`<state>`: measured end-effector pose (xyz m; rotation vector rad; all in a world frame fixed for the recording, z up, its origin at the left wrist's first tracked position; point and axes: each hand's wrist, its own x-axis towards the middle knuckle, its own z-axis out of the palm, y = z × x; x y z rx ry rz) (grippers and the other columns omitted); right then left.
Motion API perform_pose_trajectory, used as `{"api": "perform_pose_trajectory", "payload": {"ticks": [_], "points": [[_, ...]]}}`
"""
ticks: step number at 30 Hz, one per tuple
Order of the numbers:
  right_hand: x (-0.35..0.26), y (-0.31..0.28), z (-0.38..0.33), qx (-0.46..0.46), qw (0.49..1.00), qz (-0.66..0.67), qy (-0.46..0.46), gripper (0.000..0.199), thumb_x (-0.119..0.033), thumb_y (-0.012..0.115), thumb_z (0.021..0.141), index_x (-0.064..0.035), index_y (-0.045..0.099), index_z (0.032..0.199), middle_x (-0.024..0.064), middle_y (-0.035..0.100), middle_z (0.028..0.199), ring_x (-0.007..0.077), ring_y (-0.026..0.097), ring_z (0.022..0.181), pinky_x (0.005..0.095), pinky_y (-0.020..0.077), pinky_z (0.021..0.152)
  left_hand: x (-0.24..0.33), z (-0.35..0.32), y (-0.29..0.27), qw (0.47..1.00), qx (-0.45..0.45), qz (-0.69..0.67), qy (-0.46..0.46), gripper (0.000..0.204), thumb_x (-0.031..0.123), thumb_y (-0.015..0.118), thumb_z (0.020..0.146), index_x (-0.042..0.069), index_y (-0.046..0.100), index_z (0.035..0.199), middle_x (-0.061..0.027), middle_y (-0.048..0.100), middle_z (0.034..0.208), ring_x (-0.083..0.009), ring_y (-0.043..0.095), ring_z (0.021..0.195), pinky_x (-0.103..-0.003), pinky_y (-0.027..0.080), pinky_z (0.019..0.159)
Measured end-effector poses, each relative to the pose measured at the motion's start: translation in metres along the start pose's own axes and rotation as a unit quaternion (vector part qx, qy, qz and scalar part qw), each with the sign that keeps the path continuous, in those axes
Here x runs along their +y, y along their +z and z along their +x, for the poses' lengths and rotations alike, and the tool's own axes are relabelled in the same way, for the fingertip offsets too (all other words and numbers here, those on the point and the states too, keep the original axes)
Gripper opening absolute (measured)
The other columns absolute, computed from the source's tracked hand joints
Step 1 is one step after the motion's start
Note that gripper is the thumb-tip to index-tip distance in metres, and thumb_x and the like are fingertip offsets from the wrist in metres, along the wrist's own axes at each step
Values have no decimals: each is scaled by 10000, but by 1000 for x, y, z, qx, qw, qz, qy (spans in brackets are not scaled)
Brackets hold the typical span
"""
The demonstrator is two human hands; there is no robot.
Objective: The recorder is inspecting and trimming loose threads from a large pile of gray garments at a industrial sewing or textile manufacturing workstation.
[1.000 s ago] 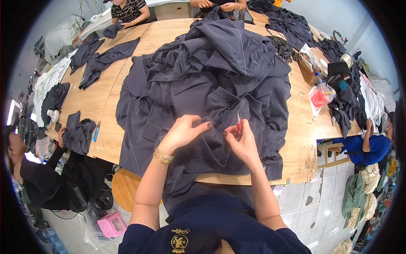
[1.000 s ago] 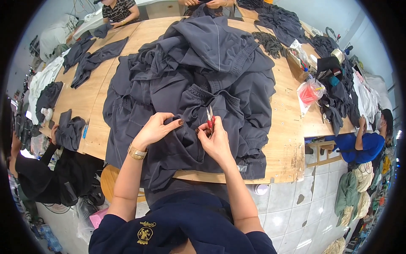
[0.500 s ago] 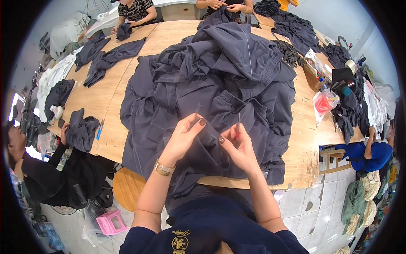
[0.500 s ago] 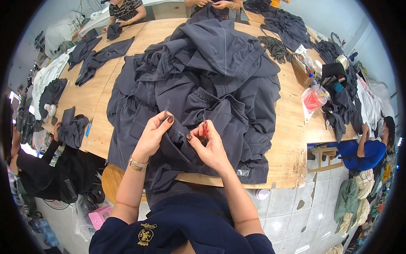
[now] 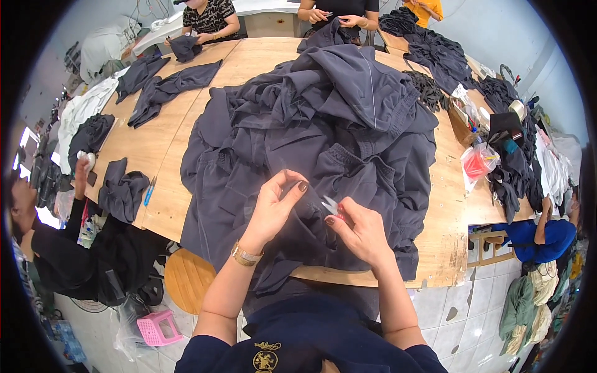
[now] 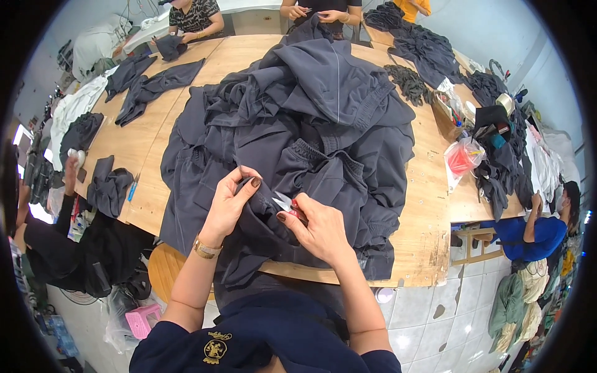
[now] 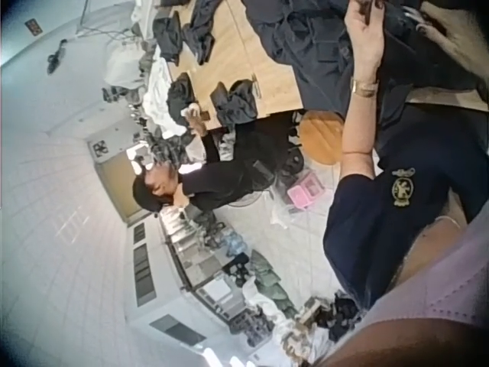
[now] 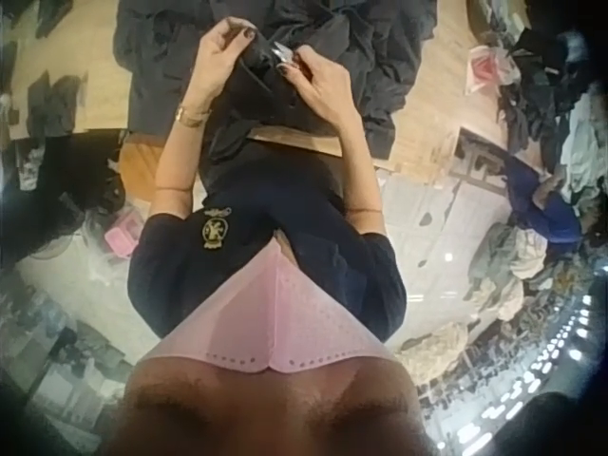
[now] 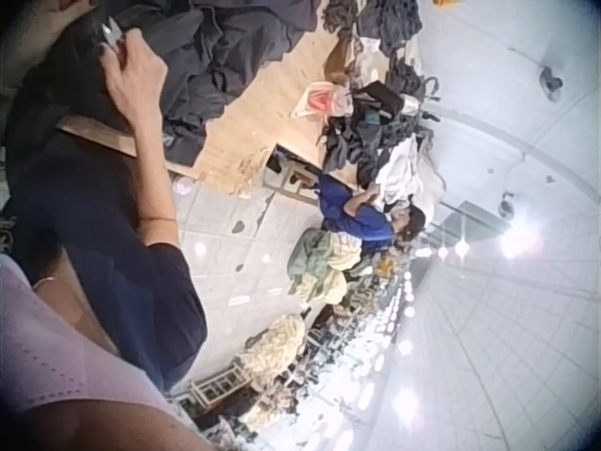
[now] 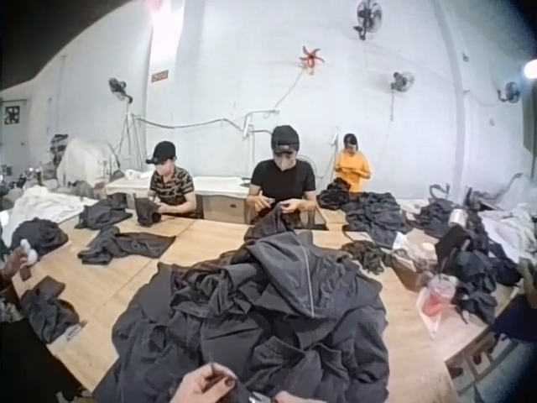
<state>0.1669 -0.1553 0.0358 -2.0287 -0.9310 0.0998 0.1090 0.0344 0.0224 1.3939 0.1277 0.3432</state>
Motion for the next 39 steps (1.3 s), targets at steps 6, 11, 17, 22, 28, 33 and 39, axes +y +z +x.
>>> {"api": "perform_pose_trajectory", "payload": {"ticks": [6, 11, 17, 22, 28, 33, 39], "points": [[-4, -12, 3, -43, 996, -70, -47, 399, -418, 612, 846, -61, 479, 729, 101, 522, 601, 313, 555, 565, 378, 412, 516, 9, 0, 0, 998, -27, 61, 12, 114, 110, 605, 895, 9, 586, 946, -19, 590, 934, -94, 520, 924, -238, 401, 848], [-4, -16, 6, -76, 989, -98, -75, 393, -421, 611, 842, -68, 481, 732, 95, 520, 604, 297, 560, 563, 378, 405, 510, 14, 1, 1, 994, -59, 88, 15, 143, 120, 615, 885, 10, 589, 973, -27, 578, 994, -107, 523, 936, -252, 400, 864], [-2, -16, 10, -80, 988, -92, -92, 363, -372, 625, 844, -63, 482, 719, 98, 527, 608, 300, 559, 560, 370, 405, 509, 16, 3, 3, 992, -67, 109, 3, 156, 123, 610, 889, 18, 589, 1002, -23, 571, 992, -87, 517, 926, -237, 408, 832], [10, -11, 8, -38, 998, -10, -55, 264, -254, 619, 865, -42, 500, 762, 132, 512, 605, 289, 538, 516, 361, 404, 498, 5, 4, 3, 994, -37, 97, 35, 103, 114, 561, 930, 32, 580, 989, 42, 545, 901, -16, 478, 829, -177, 401, 766], [54, 10, 8, 53, 961, 259, 81, 175, -182, 419, 996, -72, 408, 861, -15, 384, 666, 47, 365, 522, 195, 363, 474, -52, -4, 2, 995, 25, -81, -56, 122, 121, 530, 940, 42, 595, 1007, 26, 564, 978, -51, 485, 941, -197, 372, 865], [63, 28, 20, 125, 940, 312, 65, 175, -124, 500, 961, -90, 377, 841, -33, 358, 666, 33, 360, 519, 190, 327, 443, -104, -17, 5, 992, 112, -35, -42, 120, 51, 511, 923, 17, 602, 994, -4, 598, 968, -65, 525, 942, -199, 391, 855], [93, 48, 20, 214, 958, 183, 59, 220, -9, 556, 898, -76, 363, 818, -33, 331, 706, 38, 339, 585, 194, 294, 501, -149, -26, 17, 986, 161, 33, 7, 128, 52, 515, 923, -18, 581, 1008, -32, 617, 934, -82, 563, 896, -221, 437, 807]]}}
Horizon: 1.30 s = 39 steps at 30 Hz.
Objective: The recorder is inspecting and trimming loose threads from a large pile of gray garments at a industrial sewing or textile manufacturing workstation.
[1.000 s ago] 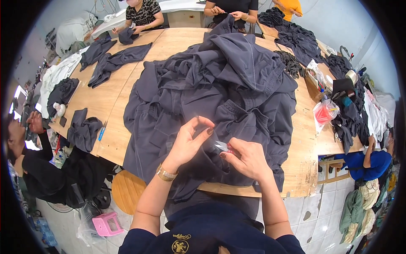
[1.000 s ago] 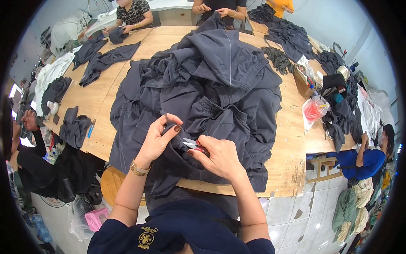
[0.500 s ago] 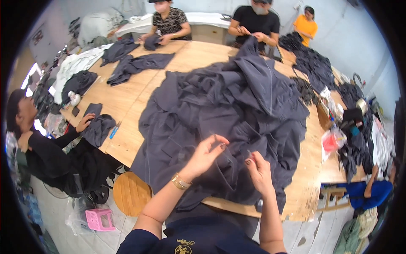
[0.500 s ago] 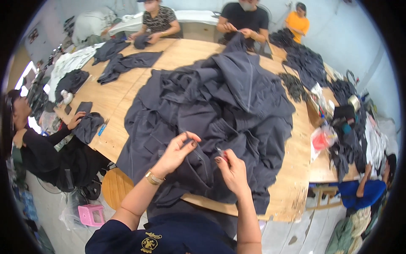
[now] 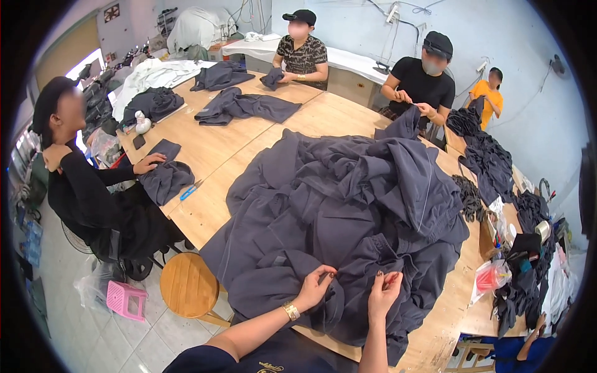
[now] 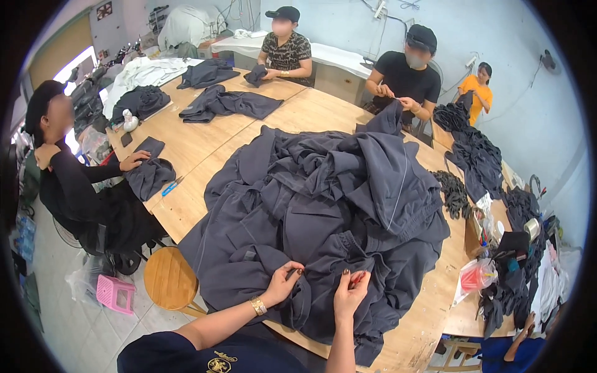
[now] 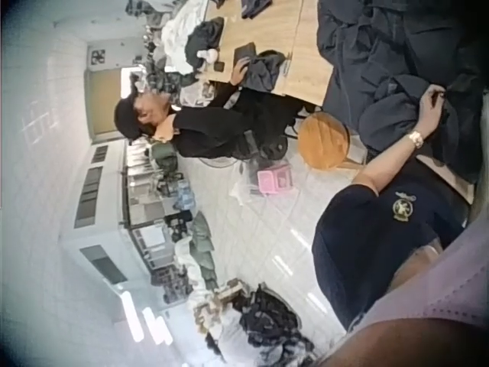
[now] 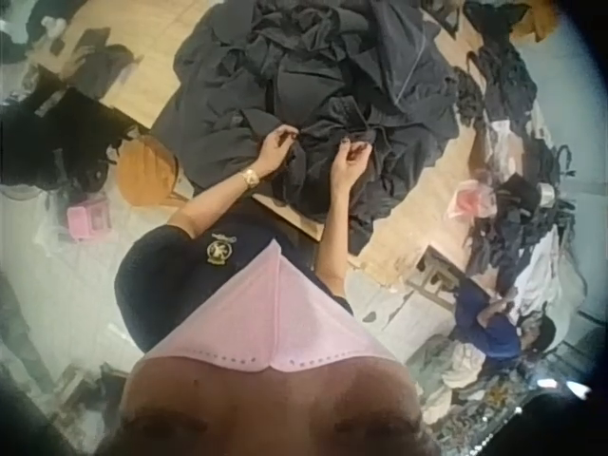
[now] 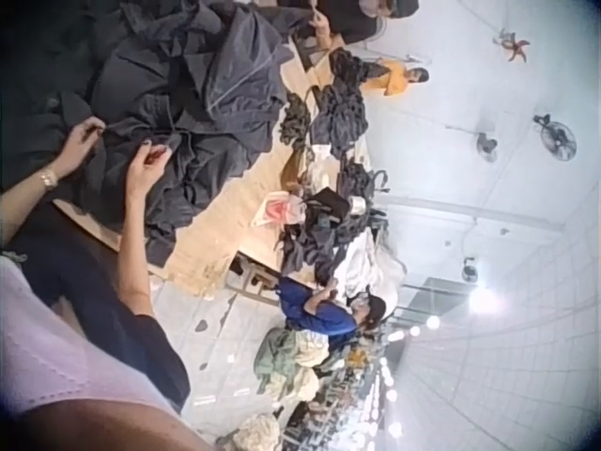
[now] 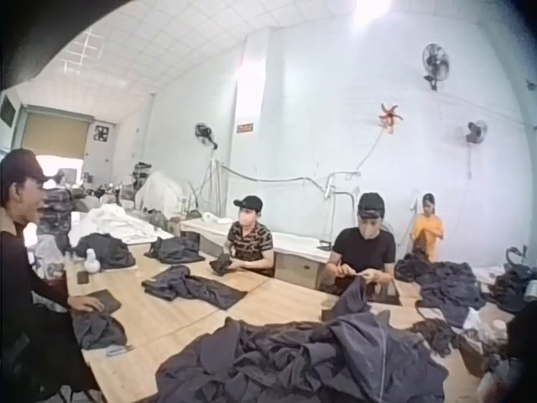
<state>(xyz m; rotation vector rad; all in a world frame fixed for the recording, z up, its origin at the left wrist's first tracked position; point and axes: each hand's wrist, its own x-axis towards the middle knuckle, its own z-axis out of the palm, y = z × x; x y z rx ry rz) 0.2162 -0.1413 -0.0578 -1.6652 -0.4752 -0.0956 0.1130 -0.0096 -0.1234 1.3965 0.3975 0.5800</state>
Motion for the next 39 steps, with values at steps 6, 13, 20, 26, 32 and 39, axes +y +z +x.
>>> {"api": "perform_pose_trajectory", "payload": {"ticks": [6, 13, 20, 26, 32, 39], "points": [[-6, 12, -9, 3, 1000, -5, 1, 233, 16, 541, 885, -63, 341, 796, -19, 324, 728, 64, 324, 644, 205, 295, 568, 2, -5, -1, 997, 55, 44, 21, 134, 83, 520, 928, 0, 574, 1018, -59, 653, 874, -91, 596, 813, -242, 469, 739], [1, 0, -13, 35, 998, -32, -44, 178, -25, 534, 919, -40, 374, 842, -12, 322, 737, 77, 321, 640, 202, 288, 562, 6, -6, 10, 998, 14, 59, 13, 160, 75, 507, 933, -18, 548, 1057, -66, 626, 933, -83, 572, 871, -244, 451, 789], [9, 3, -15, 38, 996, -56, -54, 159, -62, 560, 925, -26, 407, 899, -13, 349, 742, 73, 331, 645, 198, 282, 562, 10, -8, 4, 998, 22, 64, 12, 162, 79, 507, 930, -12, 544, 1059, -78, 629, 937, -96, 580, 848, -251, 451, 767], [13, 4, -15, 48, 995, -64, -54, 161, -64, 562, 926, -23, 408, 899, -17, 354, 744, 71, 330, 645, 198, 281, 561, 7, -6, 5, 995, 35, 80, 41, 168, 81, 507, 918, -2, 546, 1059, -102, 637, 912, -133, 621, 824, -279, 471, 735], [12, 7, -13, 59, 995, -35, -69, 180, -30, 553, 914, -10, 385, 853, -3, 369, 710, 72, 343, 611, 211, 268, 523, 5, -7, 5, 995, 32, 84, 33, 169, 78, 511, 911, 2, 551, 1056, -103, 642, 904, -152, 636, 814, -283, 475, 729], [10, 8, -19, 58, 993, -66, -73, 216, -35, 540, 901, -42, 352, 794, -10, 346, 695, 67, 338, 606, 219, 268, 523, 5, -8, 9, 992, 63, 93, 61, 162, 76, 520, 911, 20, 570, 1054, -111, 647, 879, -145, 649, 800, -273, 486, 712]]}}
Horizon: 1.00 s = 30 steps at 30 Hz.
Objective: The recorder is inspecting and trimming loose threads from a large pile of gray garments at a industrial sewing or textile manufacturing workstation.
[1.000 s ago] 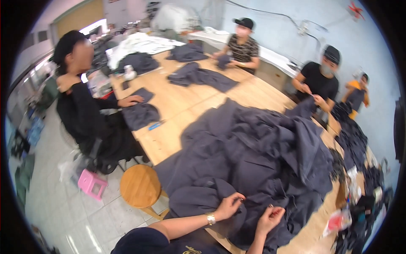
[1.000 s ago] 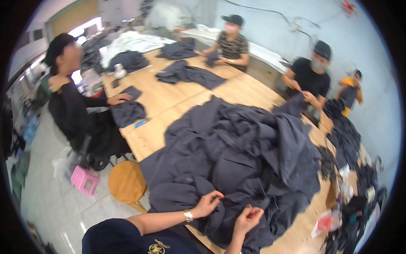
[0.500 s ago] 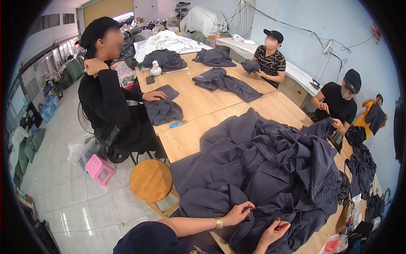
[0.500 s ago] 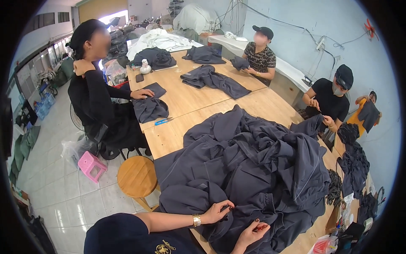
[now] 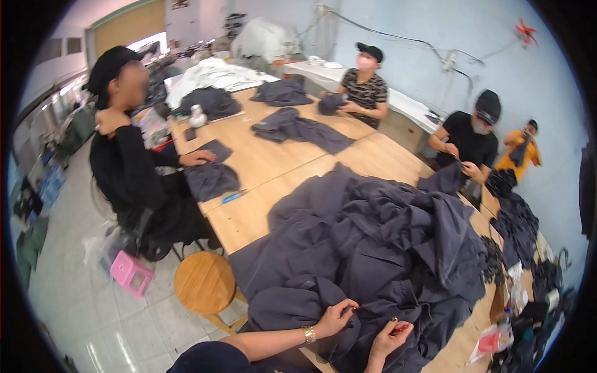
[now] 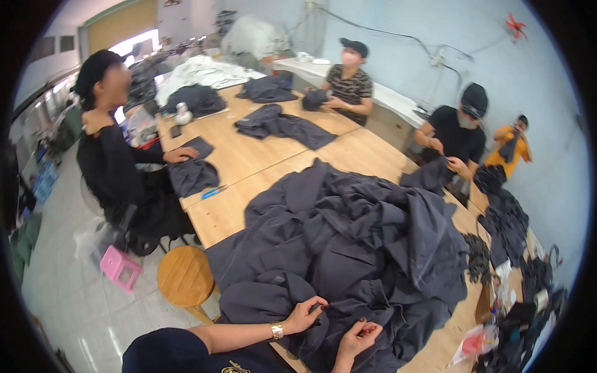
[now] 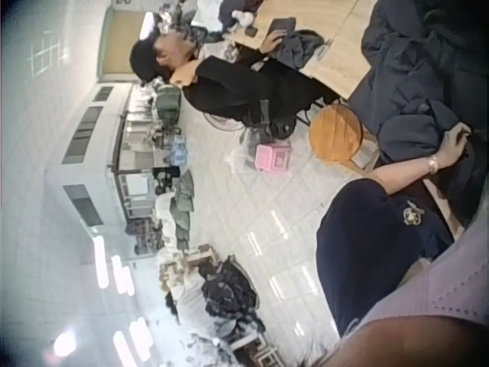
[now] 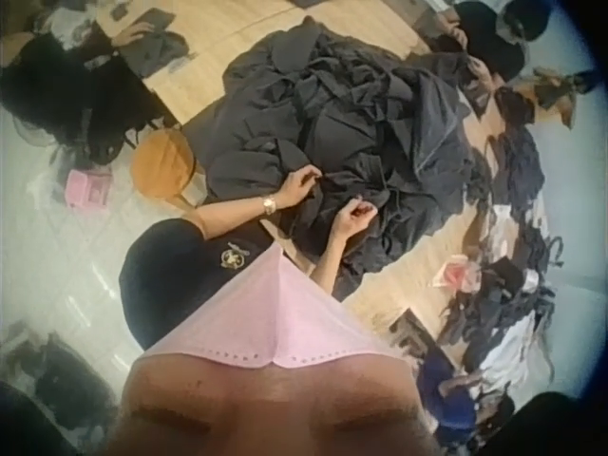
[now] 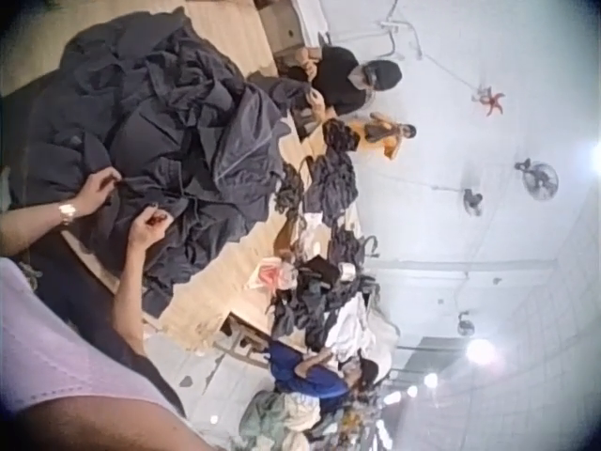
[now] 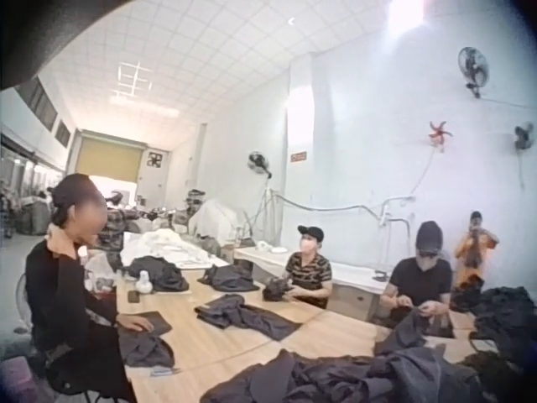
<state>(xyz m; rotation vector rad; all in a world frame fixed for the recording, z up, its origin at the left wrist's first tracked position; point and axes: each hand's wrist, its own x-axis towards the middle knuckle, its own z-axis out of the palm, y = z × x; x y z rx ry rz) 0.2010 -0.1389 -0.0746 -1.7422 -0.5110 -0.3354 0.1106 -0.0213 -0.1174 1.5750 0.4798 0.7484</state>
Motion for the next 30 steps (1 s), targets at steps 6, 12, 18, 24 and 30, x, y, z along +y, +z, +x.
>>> {"api": "perform_pose_trajectory", "payload": {"ticks": [6, 12, 18, 24, 30], "points": [[1, 5, 1, 9, 999, 31, -17, 277, -22, 583, 882, -42, 335, 761, 2, 367, 626, 53, 346, 529, 213, 265, 459, -6, 1, 1, 1000, -3, 24, 10, 171, 62, 532, 889, 23, 569, 1052, -117, 640, 859, -175, 654, 762, -274, 484, 679], [-6, 1, 1, -8, 1000, 8, 7, 258, -17, 562, 895, -37, 333, 779, 0, 327, 679, 74, 326, 587, 212, 277, 509, -3, 1, -2, 999, -10, 29, 13, 161, 81, 529, 894, 19, 565, 1038, -124, 637, 881, -195, 655, 798, -287, 484, 707], [-3, 1, 1, -4, 1000, 3, 1, 251, -17, 565, 892, -33, 341, 780, 0, 334, 680, 69, 326, 582, 219, 275, 494, 3, -1, -3, 1000, -11, 27, 2, 159, 95, 527, 900, 20, 566, 1034, -132, 638, 904, -220, 658, 825, -293, 483, 725], [-2, 3, 0, -6, 1000, 1, 4, 251, -15, 568, 889, -32, 341, 784, -3, 323, 681, 68, 314, 579, 220, 271, 496, 1, 0, -4, 1000, -14, 19, -9, 158, 103, 528, 903, 21, 566, 1032, -133, 641, 912, -238, 659, 831, -301, 482, 725], [-3, 1, 1, -9, 1000, -9, -14, 252, -2, 558, 889, -34, 332, 783, -3, 322, 688, 70, 312, 586, 217, 269, 504, -3, 0, -2, 1000, -5, 20, 21, 165, 121, 525, 911, 23, 568, 1036, -118, 633, 879, -167, 625, 729, -281, 473, 685]]}}
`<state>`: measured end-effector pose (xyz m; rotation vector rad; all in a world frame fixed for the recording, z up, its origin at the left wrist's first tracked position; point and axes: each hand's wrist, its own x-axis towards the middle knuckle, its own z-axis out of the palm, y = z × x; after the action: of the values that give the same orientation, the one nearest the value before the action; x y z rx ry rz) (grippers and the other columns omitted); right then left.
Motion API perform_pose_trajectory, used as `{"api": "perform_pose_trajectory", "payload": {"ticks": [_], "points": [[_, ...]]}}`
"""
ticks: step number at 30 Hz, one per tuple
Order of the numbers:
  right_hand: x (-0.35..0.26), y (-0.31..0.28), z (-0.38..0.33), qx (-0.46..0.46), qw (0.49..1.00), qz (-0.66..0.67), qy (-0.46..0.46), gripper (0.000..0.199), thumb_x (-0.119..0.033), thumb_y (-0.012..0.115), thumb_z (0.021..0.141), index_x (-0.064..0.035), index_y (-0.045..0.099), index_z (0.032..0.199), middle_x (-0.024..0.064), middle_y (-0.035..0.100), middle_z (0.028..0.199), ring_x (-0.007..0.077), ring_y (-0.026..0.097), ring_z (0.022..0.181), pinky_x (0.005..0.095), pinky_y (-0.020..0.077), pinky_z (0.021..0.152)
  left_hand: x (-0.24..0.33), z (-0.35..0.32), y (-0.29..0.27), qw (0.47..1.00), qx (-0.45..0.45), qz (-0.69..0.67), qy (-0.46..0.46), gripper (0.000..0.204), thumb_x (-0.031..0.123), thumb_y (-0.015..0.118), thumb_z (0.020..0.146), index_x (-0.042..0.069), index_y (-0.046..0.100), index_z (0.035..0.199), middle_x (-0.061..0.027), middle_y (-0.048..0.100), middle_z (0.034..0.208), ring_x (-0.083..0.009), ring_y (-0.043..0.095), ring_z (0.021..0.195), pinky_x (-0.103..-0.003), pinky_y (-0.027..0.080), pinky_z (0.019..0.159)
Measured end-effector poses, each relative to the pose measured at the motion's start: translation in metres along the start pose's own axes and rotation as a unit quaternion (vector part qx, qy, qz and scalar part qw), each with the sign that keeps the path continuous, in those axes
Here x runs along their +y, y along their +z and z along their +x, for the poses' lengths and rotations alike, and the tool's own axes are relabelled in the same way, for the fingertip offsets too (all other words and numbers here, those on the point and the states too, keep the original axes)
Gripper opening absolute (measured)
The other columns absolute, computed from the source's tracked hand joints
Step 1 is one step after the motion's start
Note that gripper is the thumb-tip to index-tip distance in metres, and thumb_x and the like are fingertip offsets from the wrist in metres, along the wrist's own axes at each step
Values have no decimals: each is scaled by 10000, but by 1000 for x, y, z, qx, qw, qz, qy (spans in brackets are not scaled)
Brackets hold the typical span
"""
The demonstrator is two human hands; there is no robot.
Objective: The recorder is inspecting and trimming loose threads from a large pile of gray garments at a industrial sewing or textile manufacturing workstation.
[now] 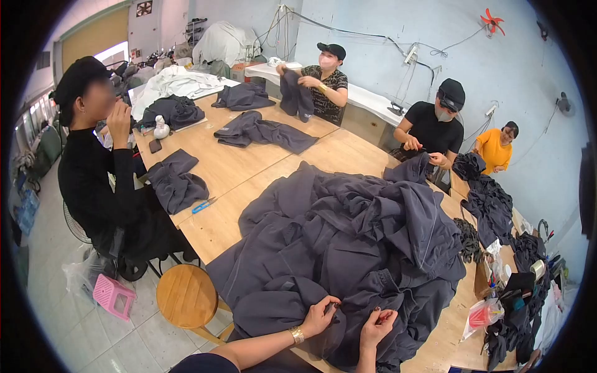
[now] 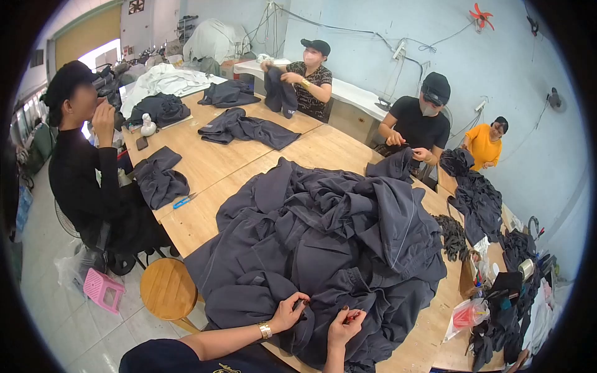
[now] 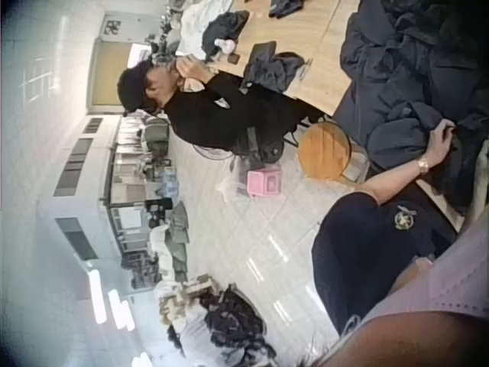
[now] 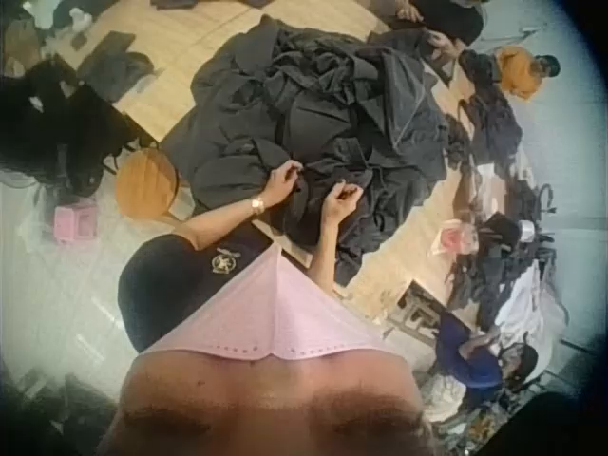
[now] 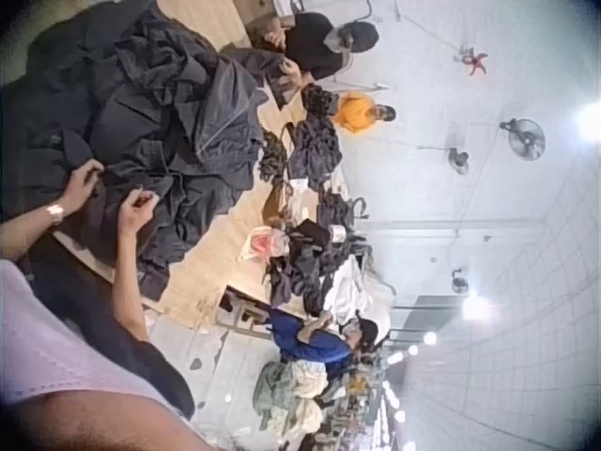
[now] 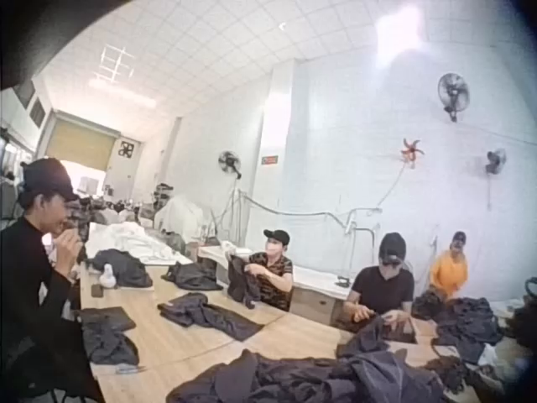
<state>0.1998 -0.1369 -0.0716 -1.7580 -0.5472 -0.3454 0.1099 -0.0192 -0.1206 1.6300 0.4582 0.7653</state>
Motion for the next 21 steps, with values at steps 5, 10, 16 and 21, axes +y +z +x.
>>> {"api": "perform_pose_trajectory", "payload": {"ticks": [5, 10, 16, 21], "points": [[-3, 0, -1, 4, 1000, 9, 7, 257, -1, 563, 883, -36, 330, 782, -2, 325, 692, 72, 314, 593, 220, 272, 509, 1, 0, -2, 999, -15, -27, -40, 153, 118, 534, 913, 21, 584, 1020, -74, 633, 870, -111, 584, 734, -252, 460, 708], [-2, 0, 1, -2, 1000, 5, 13, 256, -2, 567, 878, -42, 332, 783, -1, 326, 701, 74, 315, 598, 220, 278, 515, 35, 28, -25, 988, -17, -142, -61, 118, 58, 529, 912, 13, 598, 996, 1, 594, 909, -63, 523, 863, -207, 414, 810], [-7, -6, 7, -8, 999, 30, 19, 240, 0, 561, 877, -51, 344, 789, -7, 336, 702, 77, 312, 608, 216, 272, 534, 134, 69, -81, 942, 231, -241, 29, 250, -16, 507, 881, 15, 521, 1129, -53, 530, 1099, -105, 488, 1002, -229, 378, 898], [-18, -4, 9, -15, 996, 53, 74, 254, 2, 583, 867, -60, 347, 799, -21, 349, 716, 45, 330, 622, 197, 292, 547, 120, 42, -80, 884, 185, -421, -79, 292, -5, 502, 894, 31, 489, 1183, -68, 511, 1131, -142, 507, 1012, -272, 414, 906]]}}
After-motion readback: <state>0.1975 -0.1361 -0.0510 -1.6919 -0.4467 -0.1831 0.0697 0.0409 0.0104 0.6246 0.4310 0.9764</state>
